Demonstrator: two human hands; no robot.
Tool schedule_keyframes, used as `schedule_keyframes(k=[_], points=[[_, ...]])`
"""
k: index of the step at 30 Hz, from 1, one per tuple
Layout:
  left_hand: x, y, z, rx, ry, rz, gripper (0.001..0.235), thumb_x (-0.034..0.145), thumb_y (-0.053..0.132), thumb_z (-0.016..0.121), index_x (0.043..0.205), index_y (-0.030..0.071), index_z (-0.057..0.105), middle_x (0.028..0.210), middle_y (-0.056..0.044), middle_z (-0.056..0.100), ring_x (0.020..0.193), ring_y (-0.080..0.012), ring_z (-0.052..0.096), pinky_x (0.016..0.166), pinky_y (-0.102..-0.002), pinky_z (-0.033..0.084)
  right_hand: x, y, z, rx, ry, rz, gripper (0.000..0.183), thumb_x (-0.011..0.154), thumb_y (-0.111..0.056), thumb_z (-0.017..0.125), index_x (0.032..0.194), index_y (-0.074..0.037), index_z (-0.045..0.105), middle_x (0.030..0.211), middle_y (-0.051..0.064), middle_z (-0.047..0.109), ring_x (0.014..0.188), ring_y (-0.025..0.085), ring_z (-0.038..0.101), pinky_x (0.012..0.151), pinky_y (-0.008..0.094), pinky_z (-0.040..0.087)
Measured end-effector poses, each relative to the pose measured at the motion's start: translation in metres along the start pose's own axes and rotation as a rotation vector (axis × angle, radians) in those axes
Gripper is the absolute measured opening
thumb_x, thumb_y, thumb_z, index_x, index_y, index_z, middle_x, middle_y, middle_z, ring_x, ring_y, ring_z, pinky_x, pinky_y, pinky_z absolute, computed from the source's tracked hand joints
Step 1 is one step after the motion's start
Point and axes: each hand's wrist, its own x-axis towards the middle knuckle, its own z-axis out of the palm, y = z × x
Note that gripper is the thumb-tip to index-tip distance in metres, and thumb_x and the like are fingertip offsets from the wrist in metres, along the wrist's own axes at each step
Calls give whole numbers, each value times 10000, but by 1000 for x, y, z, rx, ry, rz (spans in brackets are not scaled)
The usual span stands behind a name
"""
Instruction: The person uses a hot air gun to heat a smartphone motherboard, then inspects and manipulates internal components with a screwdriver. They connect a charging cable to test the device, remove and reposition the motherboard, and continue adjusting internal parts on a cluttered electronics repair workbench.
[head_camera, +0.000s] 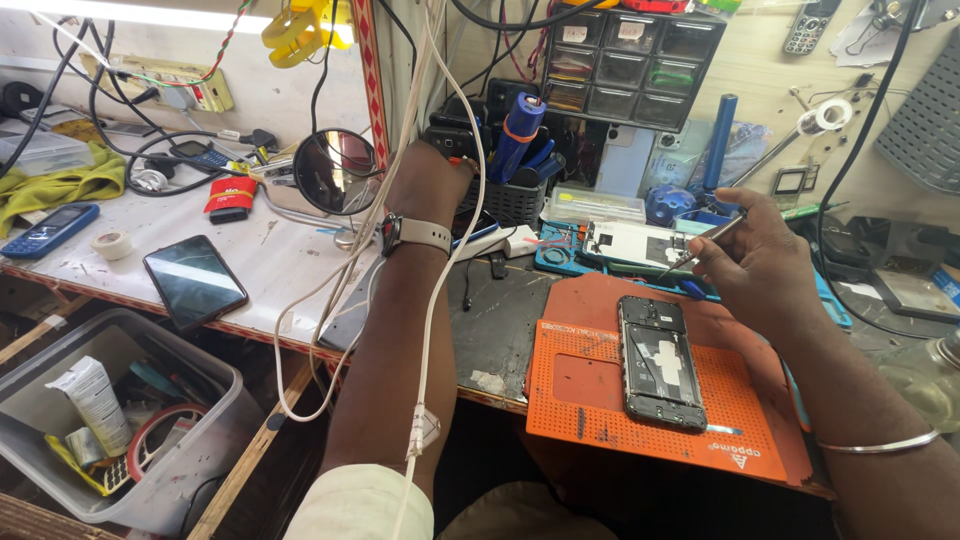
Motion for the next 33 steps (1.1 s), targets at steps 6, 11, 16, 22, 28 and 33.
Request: schedule_keyframes(k=[6,11,16,22,28,33], points=[[-4,4,-6,32,-18,-32,536,697,553,868,991,116,770,1036,-146,750,985,-379,709,925,-553,493,-1,-3,0,9,-9,-8,554,951,-100,697,1432,-7,439,896,125,747,827,144,735,691,285,585],[-20,11,-19,28,-28,-3,535,718,526,856,1015,90,766,1070,-174,732,976,-381,713,797,-506,562,0,-2,0,7,-4,-14,551,953,-86,701,1432,-5,440,903,141,749,838,159,736,695,291,579],[-44,36,-13,206,-164,168,595,698,578,867,986,70,756,980,-191,723,903,-358,727,699,-440,580,-1,2,1,36,4,-40,547,950,-66,703,1431,-13,446,908,126,756,836,154,734,704,289,569],[-94,98,59,144,-193,732,166,746,149,677,865,132,792,888,-157,746,799,-323,741,654,-442,591,1,9,-1,-1,102,-92,502,987,-43,700,1429,-7,466,914,129,749,842,152,736,715,294,568],[-127,98,96,-142,-99,881,248,860,329,665,835,95,745,845,-129,714,778,-327,714,673,-456,565,3,18,-5,43,184,-92,499,1034,-36,675,1456,41,419,936,151,723,847,162,738,684,284,579],[-122,88,98,-271,-247,863,365,862,431,699,726,92,724,767,-109,722,754,-311,690,709,-462,537,4,20,-5,79,183,-100,504,1039,-46,673,1457,50,407,970,144,723,898,166,742,703,283,581]])
